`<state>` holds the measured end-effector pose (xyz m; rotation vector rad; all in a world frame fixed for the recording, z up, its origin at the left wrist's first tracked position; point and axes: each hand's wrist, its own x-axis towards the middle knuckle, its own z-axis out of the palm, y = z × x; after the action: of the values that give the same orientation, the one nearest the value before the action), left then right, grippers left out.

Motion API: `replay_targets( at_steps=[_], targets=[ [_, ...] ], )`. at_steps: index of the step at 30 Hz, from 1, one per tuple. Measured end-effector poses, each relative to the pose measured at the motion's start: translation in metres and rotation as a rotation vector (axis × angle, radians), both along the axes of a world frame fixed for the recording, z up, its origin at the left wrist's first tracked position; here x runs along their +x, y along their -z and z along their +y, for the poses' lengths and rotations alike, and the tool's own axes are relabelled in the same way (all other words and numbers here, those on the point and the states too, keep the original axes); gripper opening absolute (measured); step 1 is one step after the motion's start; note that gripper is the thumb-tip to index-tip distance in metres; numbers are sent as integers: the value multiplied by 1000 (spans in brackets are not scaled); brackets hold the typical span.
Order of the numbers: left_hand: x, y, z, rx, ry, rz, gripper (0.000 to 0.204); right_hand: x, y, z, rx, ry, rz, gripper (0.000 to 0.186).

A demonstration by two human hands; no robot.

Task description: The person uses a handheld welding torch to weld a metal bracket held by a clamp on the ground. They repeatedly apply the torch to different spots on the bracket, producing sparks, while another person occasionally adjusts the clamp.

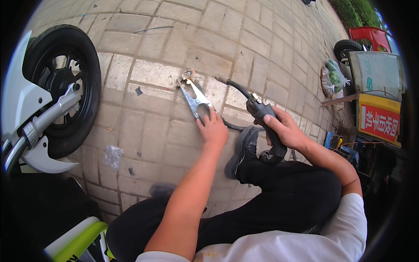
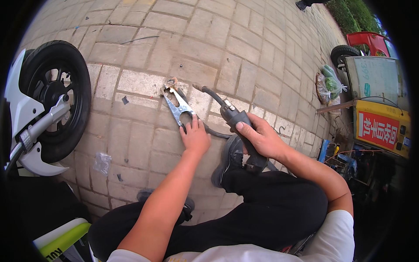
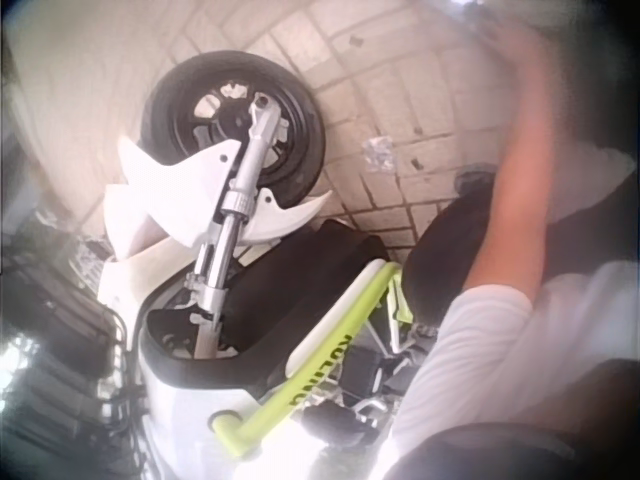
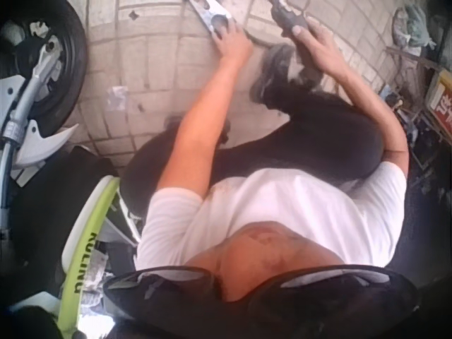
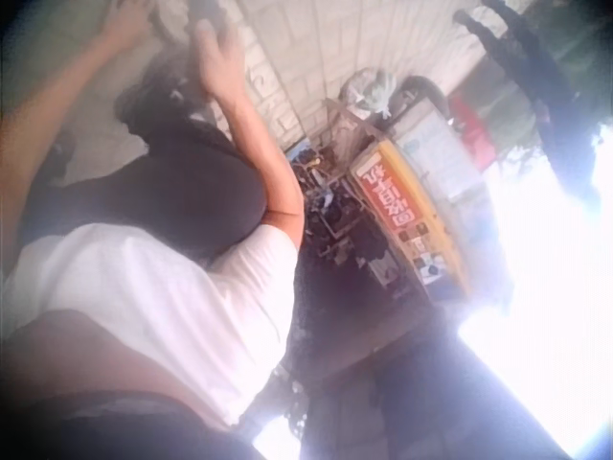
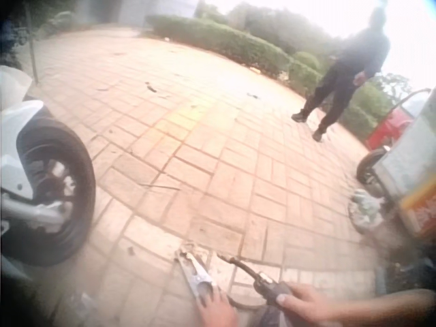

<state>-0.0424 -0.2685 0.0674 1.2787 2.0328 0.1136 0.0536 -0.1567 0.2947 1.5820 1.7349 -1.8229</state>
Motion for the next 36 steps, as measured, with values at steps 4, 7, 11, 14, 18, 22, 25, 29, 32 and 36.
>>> replay_targets(
  at_steps=[4, 7, 11, 14, 18, 22, 25, 29, 32, 36],
  targets=[
    [3, 0, 6, -36, -25, -15, 64, -8, 9, -2, -38, 51, 133, 41],
    [3, 0, 8, -30, -55, -14, 66, -26, 37, -5, 16, 1, 194, 31],
    [-1, -3, 4, -23, -48, -31, 67, -37, 46, 13, 103, -26, 87, 31],
    [0, -3, 3, 10, -96, -44, 62, -42, 48, 22, 20, -13, 66, 32],
    [0, -1, 5, 139, -292, -155, 60, -44, 59, 28, -17, -54, 77, 33],
    [-18, -15, 15, 369, -781, -733, 65, -46, 69, 36, -54, -19, 113, 33],
    [-20, -46, 30, 397, -1133, -1258, 65, -46, 70, 39, -68, -64, 98, 33],
    [-22, -80, 42, 495, -1113, -1653, 54, -51, 77, 41, -55, -148, 147, 35],
    [-27, -90, 44, 440, -1197, -1658, 47, -53, 83, 43, -19, -218, 134, 36],
    [-32, -92, 45, 394, -1243, -1686, 45, -53, 87, 44, 50, -246, 108, 37]
  ],
)
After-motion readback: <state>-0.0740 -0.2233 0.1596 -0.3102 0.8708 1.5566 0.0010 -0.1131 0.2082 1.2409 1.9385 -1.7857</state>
